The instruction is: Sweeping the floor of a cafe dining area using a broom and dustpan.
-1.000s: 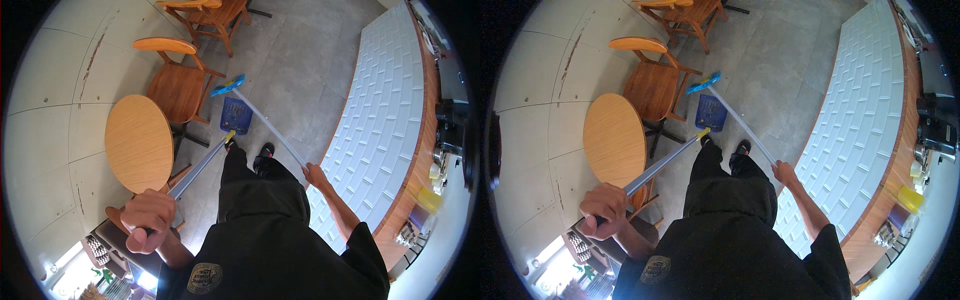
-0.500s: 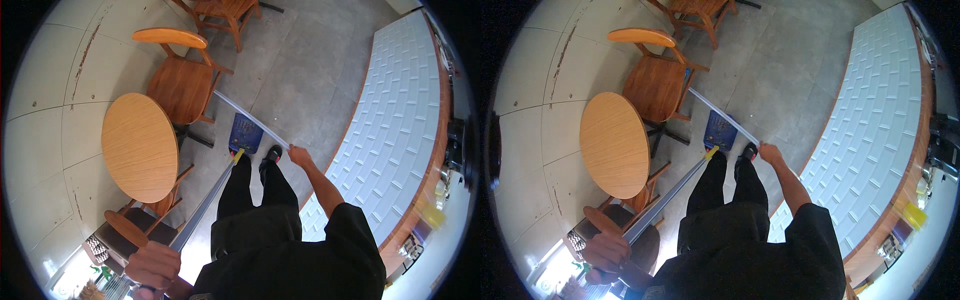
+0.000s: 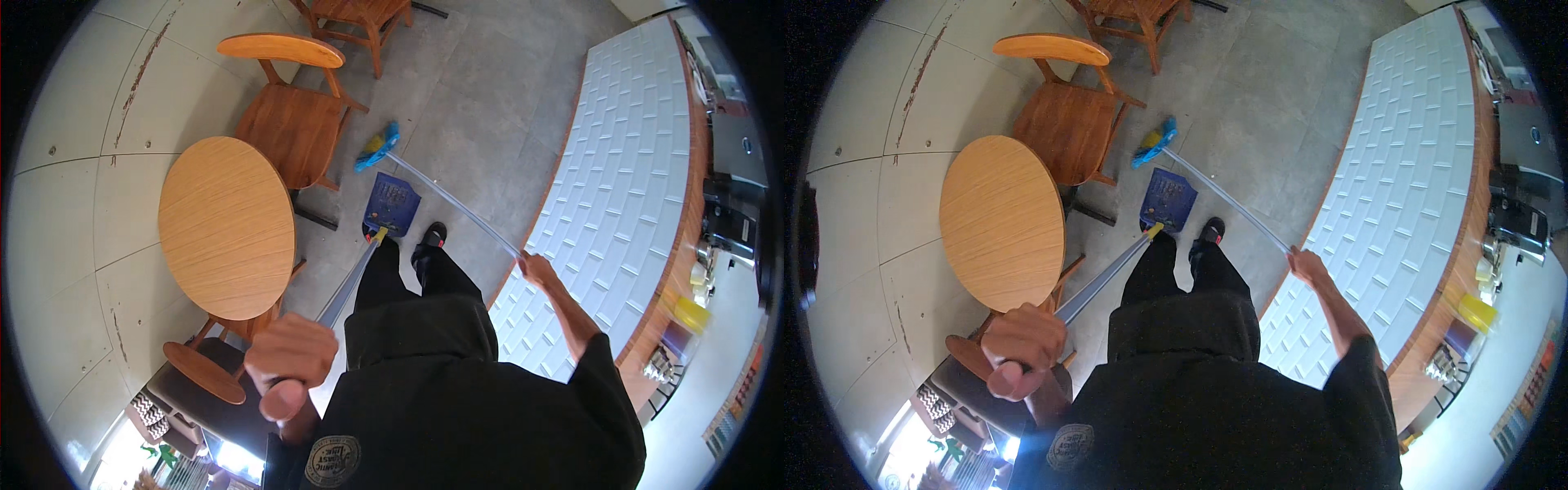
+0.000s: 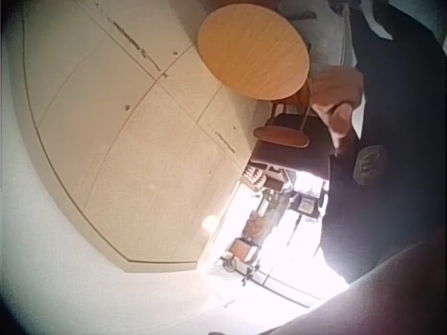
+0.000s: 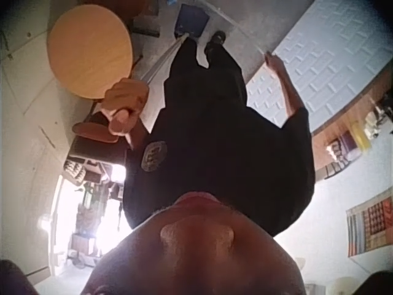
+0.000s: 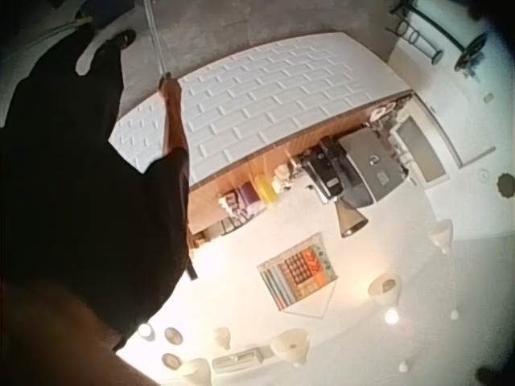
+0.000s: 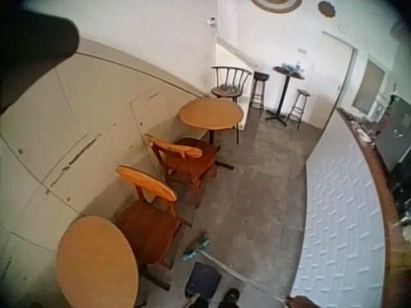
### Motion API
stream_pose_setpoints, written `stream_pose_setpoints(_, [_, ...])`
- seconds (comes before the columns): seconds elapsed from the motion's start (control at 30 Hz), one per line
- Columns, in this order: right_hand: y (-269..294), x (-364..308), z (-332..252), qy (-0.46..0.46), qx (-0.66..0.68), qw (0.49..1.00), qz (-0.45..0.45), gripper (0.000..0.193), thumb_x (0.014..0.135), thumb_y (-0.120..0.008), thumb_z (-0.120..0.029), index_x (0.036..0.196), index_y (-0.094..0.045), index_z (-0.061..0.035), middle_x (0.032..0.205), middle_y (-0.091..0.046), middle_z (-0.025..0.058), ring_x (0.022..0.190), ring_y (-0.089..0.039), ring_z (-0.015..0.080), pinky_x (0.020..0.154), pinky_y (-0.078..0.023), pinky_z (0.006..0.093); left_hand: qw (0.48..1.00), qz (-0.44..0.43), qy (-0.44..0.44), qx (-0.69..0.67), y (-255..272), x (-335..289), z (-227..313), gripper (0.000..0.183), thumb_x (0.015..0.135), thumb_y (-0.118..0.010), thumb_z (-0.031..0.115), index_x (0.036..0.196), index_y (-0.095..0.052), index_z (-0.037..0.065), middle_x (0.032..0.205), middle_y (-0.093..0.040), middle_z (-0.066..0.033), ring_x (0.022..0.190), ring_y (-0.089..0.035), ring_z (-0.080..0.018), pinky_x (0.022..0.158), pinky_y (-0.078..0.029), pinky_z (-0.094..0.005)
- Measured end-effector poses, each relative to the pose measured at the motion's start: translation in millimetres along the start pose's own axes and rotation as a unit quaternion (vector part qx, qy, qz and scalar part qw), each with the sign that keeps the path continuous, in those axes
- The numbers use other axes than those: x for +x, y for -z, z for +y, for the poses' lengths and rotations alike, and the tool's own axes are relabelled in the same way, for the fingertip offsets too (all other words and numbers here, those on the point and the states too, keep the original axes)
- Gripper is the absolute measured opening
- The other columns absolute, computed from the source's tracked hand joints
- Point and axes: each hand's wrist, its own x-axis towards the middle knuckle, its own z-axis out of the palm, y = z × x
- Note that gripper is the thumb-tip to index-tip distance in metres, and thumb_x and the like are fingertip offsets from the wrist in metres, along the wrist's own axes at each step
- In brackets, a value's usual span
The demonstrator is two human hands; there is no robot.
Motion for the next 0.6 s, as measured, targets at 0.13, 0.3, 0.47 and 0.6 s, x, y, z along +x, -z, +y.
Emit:
stream_pose_setpoints(0.13, [28.0, -77.2, -2.1, -0.068, 0.035, 0.997, 0.009, 0.027, 0.092, -0.048, -0.025, 0.110, -0.051, -0.0043, 0.063, -0.060, 0.0228, 0.062, -0.062, 0.0416, 0.057, -0.050, 0.0521, 0.999, -0.026, 0.000, 0.030, 3.6, 8.3, -26.3, 0.058, 0.091, -0.038, 0.033, 0.040, -0.033, 0.005, 0.037, -0.030, -0.0040, 0.027, -0.028, -0.0158, 0.031, -0.021, -0.0273])
stream_pose_setpoints(0.3, [58.1, -10.9, -33.6, -0.067, 0.129, 0.969, 0.198, 0.040, 0.093, -0.043, -0.027, 0.129, -0.045, -0.0103, 0.081, -0.062, 0.0283, 0.078, -0.061, 0.0456, 0.071, -0.048, 0.0536, 0.999, -0.033, 0.009, 0.005, 15.1, 14.1, -49.4, 0.041, 0.080, -0.047, 0.023, 0.047, -0.032, 0.004, 0.043, -0.031, -0.0050, 0.033, -0.030, -0.0179, 0.036, -0.020, -0.0314])
stream_pose_setpoints(0.47, [108.1, 176.6, -76.1, -0.033, 0.124, 0.952, 0.276, 0.032, 0.090, -0.045, -0.018, 0.116, -0.052, -0.0017, 0.093, -0.062, 0.0278, 0.085, -0.059, 0.0441, 0.074, -0.047, 0.0518, 0.998, -0.055, 0.017, 0.041, 18.2, 26.9, -68.2, 0.041, 0.081, -0.045, 0.025, 0.048, -0.032, 0.003, 0.043, -0.030, -0.0052, 0.034, -0.030, -0.0178, 0.037, -0.019, -0.0318])
stream_pose_setpoints(0.6, [107.7, 246.7, -103.1, -0.109, 0.157, 0.946, 0.261, 0.028, 0.083, -0.053, -0.016, 0.105, -0.053, 0.0022, 0.088, -0.062, 0.0275, 0.084, -0.060, 0.0436, 0.074, -0.048, 0.0512, 0.994, -0.085, 0.050, 0.051, 16.9, 38.5, -97.7, 0.043, 0.083, -0.043, 0.028, 0.049, -0.033, 0.003, 0.045, -0.031, -0.0049, 0.036, -0.032, -0.0178, 0.039, -0.020, -0.0316])
